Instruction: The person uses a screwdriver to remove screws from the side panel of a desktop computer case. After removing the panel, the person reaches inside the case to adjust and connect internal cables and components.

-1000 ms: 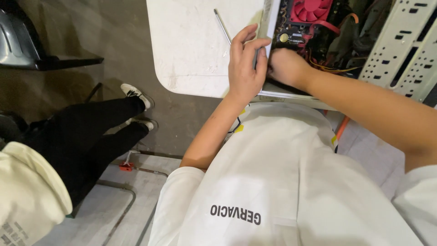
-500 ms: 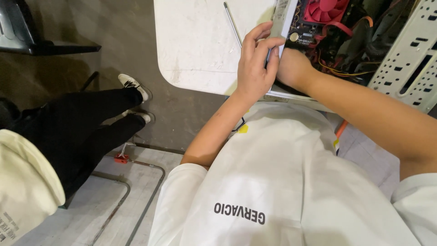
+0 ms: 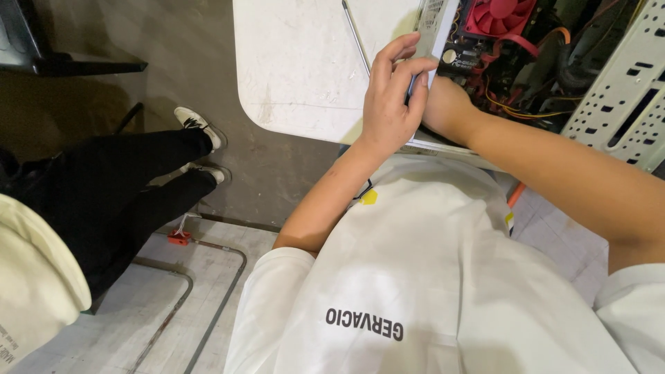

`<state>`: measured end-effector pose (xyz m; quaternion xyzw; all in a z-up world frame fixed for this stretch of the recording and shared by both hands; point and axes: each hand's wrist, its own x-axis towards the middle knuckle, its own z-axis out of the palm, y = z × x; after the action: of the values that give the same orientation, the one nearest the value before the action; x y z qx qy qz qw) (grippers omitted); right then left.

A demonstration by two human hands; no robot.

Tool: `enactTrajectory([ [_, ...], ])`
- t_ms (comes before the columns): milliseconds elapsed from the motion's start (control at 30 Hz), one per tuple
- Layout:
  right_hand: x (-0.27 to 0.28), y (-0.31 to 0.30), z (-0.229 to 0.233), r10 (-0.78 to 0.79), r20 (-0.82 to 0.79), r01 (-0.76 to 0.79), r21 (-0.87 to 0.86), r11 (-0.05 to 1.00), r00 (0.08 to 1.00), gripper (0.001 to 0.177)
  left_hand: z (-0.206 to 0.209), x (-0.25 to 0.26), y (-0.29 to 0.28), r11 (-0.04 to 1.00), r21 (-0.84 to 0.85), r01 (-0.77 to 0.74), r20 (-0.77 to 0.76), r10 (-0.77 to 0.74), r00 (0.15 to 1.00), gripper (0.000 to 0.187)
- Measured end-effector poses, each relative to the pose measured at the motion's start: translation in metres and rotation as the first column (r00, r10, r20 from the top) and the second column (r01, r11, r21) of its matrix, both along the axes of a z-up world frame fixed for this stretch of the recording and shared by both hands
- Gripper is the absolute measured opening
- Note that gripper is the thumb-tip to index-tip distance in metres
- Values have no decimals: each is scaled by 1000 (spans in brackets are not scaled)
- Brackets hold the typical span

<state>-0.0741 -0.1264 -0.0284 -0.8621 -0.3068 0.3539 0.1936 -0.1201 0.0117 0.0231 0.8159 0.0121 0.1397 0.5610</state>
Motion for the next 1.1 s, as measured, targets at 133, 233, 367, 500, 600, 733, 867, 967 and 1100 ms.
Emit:
enactTrajectory([
  [133, 2, 14, 4, 41, 26, -40, -49, 998, 999, 22, 0, 1, 0, 1000, -18, -2, 8, 2, 1000, 19],
  [233, 2, 14, 6, 68, 39, -64, -80, 995, 997, 24, -1, 1, 0, 1000, -16, 3, 5, -3, 1000, 19],
  [367, 8, 15, 12, 92, 68, -86, -98, 991, 993, 26, 1, -1, 1, 1000, 14, 1, 18, -2, 1000, 18],
  [500, 31, -7, 8, 121, 105, -105, -147, 984, 987, 29, 1, 1, 1, 1000, 17, -7, 6, 7, 1000, 18],
  [600, 41, -43, -1, 131, 110, -109, -187, 976, 985, 32, 1, -1, 2, 1000, -10, 8, 1, -8, 1000, 17],
  [733, 32, -75, 12, 260, 221, -223, -178, 958, 940, 24, 1, 1, 1, 999, -41, 17, 18, -16, 1000, 17],
  [867, 11, -74, -19, 331, 405, -327, -81, 941, 852, 10, 1, 0, 0, 998, -56, 25, -1, -25, 1000, 16],
  [967, 2, -71, -38, 430, 279, -362, -264, 894, 859, 16, 0, 0, 0, 999, -37, 30, -10, -30, 1000, 19],
  [1100, -2, -69, -47, 469, 427, -387, -267, 882, 773, 19, -1, -1, 1, 998, -51, 27, 0, -27, 1000, 17],
])
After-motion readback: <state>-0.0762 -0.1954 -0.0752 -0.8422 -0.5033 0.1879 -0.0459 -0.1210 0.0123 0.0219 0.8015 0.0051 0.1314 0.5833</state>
